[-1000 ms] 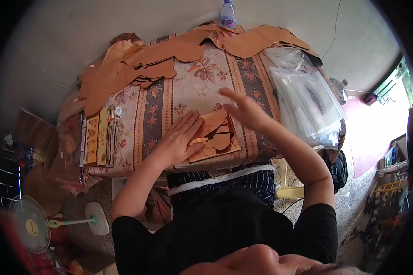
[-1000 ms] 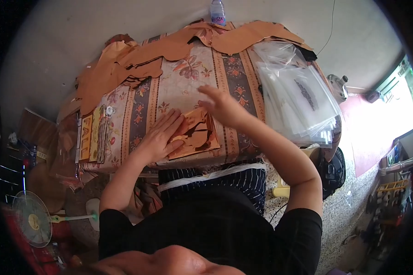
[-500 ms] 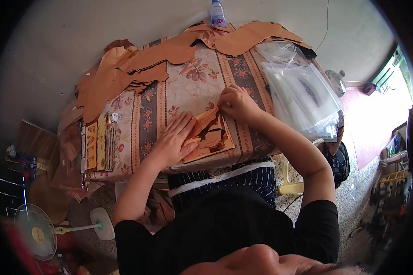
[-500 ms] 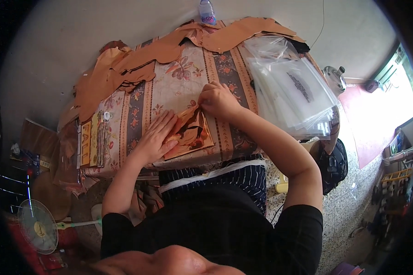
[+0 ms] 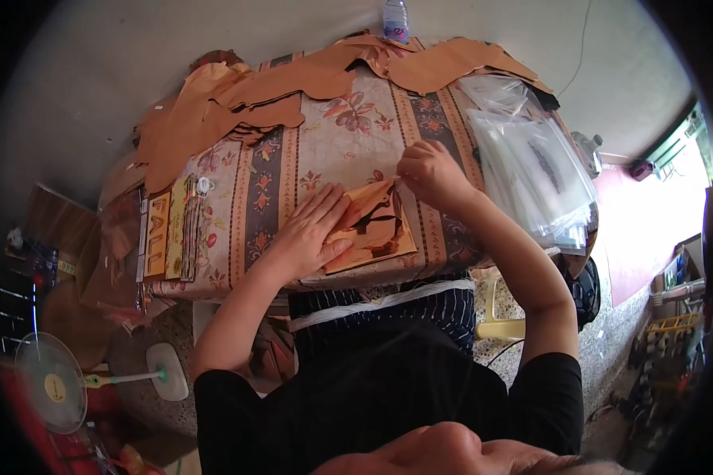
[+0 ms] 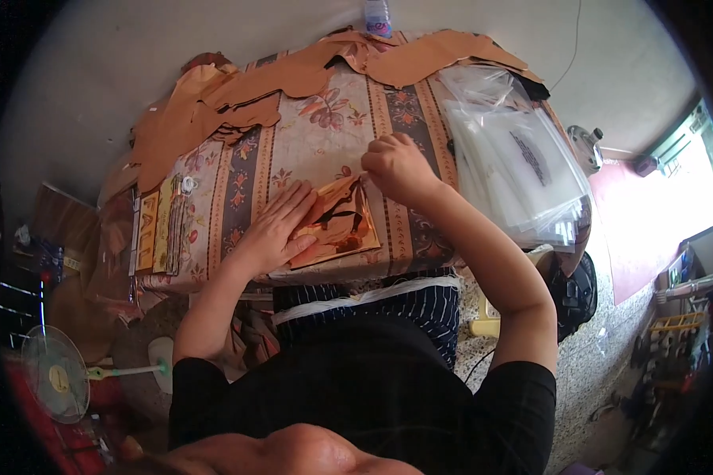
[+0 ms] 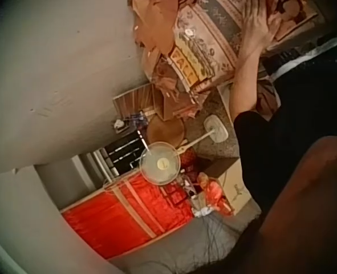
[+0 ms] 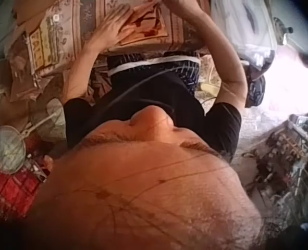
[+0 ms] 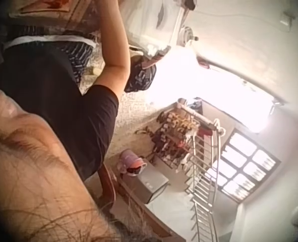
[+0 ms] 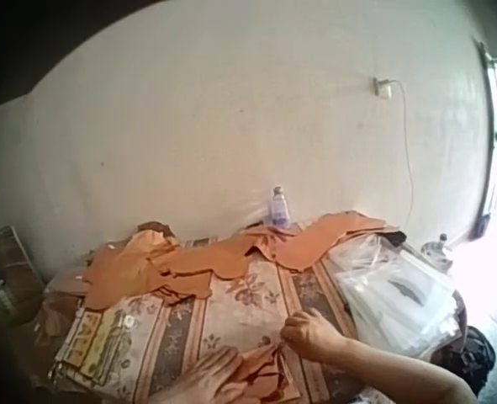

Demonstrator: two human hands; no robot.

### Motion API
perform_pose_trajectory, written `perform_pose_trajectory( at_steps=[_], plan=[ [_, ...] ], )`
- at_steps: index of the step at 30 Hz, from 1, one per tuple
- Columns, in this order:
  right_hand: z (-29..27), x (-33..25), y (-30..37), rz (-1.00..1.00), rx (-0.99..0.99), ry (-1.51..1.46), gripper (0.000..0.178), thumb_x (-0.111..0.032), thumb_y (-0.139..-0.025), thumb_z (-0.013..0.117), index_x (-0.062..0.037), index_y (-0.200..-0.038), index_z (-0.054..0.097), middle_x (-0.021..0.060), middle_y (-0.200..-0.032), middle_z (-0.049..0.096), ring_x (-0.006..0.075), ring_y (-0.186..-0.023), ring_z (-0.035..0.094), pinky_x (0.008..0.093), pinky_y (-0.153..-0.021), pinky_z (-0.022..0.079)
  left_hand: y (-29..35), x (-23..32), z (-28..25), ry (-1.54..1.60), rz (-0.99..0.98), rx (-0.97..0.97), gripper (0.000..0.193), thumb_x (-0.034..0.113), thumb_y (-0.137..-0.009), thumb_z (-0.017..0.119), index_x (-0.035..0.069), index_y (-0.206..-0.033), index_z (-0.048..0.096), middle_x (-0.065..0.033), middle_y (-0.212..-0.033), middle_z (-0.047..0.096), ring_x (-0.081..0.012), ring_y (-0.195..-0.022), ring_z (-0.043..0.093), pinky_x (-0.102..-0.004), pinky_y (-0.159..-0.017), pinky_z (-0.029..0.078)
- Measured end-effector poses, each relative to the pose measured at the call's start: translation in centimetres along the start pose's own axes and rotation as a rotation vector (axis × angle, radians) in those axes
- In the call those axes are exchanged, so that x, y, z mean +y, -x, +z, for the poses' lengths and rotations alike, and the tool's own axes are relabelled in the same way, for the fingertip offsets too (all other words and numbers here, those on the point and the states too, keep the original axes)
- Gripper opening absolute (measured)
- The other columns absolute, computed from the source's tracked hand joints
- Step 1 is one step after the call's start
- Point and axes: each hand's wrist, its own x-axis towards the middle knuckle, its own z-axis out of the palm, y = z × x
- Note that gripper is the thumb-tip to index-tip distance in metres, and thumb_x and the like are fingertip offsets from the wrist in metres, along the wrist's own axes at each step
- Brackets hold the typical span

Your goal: Folding decorative foil balloons and inserting them into plastic retail sleeves with backing cards.

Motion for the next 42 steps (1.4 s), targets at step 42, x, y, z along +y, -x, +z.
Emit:
perform_pose_trajectory(
  at_steps=[42],
  plan=[
    [0.8, -8.3, 2.4, -0.188, -0.405, -0.028, 0.064, -0.031, -0.092, 0.048, 0.0047, -0.142, 0.030, 0.0230, -0.151, 0.026, 0.0316, -0.143, 0.020, 0.0414, -0.117, 0.013, 7.1, 1.9, 0.5, 0.041, 0.060, 0.303, 0.059, 0.012, -0.068, 0.076, 0.004, -0.123, 0.057, -0.0106, -0.131, 0.054, -0.0271, -0.127, 0.046, -0.0417, -0.105, 0.040]
  ],
)
